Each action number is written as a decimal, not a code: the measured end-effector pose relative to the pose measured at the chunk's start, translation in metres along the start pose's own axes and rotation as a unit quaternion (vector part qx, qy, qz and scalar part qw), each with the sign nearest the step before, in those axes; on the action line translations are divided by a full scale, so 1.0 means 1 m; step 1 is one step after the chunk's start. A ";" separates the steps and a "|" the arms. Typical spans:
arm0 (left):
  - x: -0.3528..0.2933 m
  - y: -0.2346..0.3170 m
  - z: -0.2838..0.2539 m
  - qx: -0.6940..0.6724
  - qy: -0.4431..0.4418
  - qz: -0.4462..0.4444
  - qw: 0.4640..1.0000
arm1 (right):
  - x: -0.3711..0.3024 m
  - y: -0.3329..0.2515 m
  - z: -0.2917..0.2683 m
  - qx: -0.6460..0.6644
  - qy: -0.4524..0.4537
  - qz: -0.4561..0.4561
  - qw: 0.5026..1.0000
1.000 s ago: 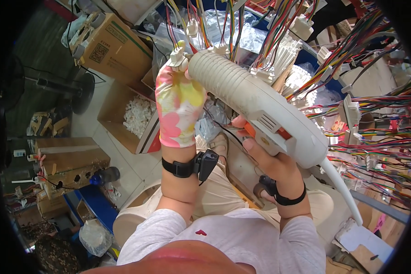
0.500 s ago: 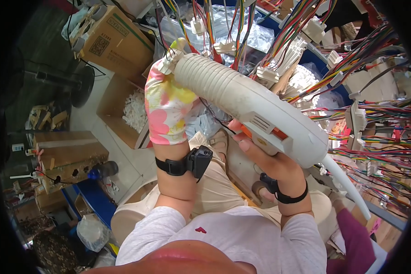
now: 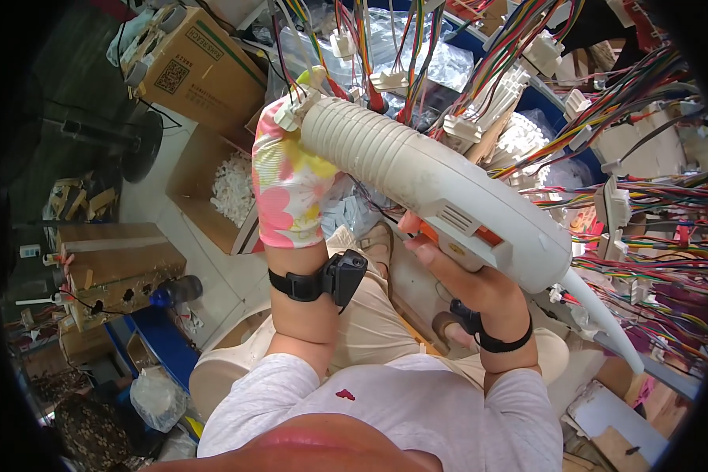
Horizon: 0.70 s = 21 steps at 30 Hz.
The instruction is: The person applies glue to wire connectors with a glue gun, then picks up a stack of labels and places them into a plastic bag.
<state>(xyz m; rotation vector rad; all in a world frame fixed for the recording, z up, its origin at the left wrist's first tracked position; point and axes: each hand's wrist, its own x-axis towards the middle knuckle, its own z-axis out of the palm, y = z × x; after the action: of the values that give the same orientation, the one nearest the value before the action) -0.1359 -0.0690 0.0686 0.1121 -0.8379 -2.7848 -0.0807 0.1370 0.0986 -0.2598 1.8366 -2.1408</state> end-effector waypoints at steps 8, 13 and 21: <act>0.003 -0.002 -0.001 -0.021 -0.004 0.003 1.000 | 0.001 0.000 -0.001 -0.006 0.009 -0.017 1.000; 0.008 -0.002 -0.008 -0.151 -0.064 -0.077 0.983 | 0.004 0.004 -0.003 -0.030 0.011 -0.040 0.999; 0.006 -0.001 -0.003 -0.174 -0.041 -0.086 0.980 | 0.003 0.003 -0.002 -0.018 0.021 -0.037 0.999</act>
<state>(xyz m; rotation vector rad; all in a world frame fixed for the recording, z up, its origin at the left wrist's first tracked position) -0.1411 -0.0714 0.0653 0.0083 -0.3599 -3.0673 -0.0839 0.1374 0.0955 -0.2976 1.9185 -2.1803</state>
